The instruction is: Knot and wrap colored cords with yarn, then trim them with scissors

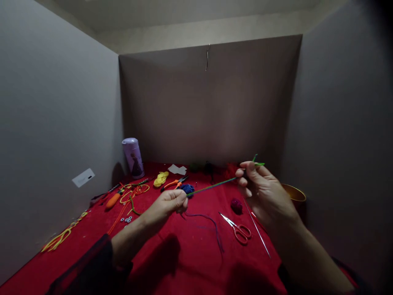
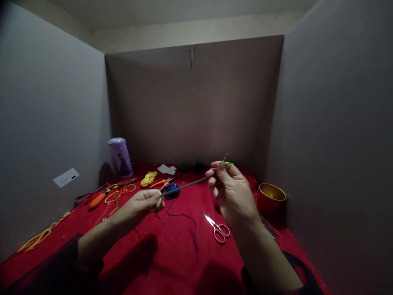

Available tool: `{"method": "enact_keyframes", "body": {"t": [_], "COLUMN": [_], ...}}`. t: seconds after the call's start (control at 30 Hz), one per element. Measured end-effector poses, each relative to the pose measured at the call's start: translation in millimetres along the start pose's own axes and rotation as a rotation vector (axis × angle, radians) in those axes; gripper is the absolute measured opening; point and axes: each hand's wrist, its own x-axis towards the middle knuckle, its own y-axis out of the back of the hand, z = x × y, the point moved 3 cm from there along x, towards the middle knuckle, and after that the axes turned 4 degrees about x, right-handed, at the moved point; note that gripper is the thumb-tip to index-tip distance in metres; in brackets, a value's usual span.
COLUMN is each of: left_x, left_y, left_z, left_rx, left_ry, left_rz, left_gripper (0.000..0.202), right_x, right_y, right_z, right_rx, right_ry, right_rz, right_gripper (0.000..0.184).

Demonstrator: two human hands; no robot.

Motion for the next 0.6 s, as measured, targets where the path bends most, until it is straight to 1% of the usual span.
{"method": "enact_keyframes", "body": {"t": [0.17,0.2,0.27,0.4,0.47,0.6], "left_x": [14.6,16.9,20.9,26.6,28.6,29.9], "left_y": [33.9,40.2,51.6,67.5,73.3,83.4], "left_z": [15.7,18.3,22.5,24.2,21.7,14.4], "left_rx": [0.139,0.160,0.192,0.206,0.196,0.163], "left_ry": [-0.010,-0.014,-0.024,-0.018,-0.007,0.004], "left_rz": [-0.008,-0.003,0.020,0.028,0.026,0.081], "left_gripper": [0.035,0.035,0.035,0.036,0.037,0.037], "right_x": [3.4,3.0,1.2,-2.7,-4.4,-8.5], "right_y": [10.9,12.2,14.1,18.2,20.5,22.6], "right_z": [-27.9,-33.7,-44.2,-58.0,-62.1,-68.2], "right_rx": [0.097,0.126,0.180,0.202,0.179,0.131], "right_ry": [0.193,0.246,0.345,0.473,0.548,0.704], "right_rz": [0.242,0.273,0.312,0.335,0.319,0.281], "right_gripper": [0.011,0.009,0.014,0.016,0.015,0.015]}}
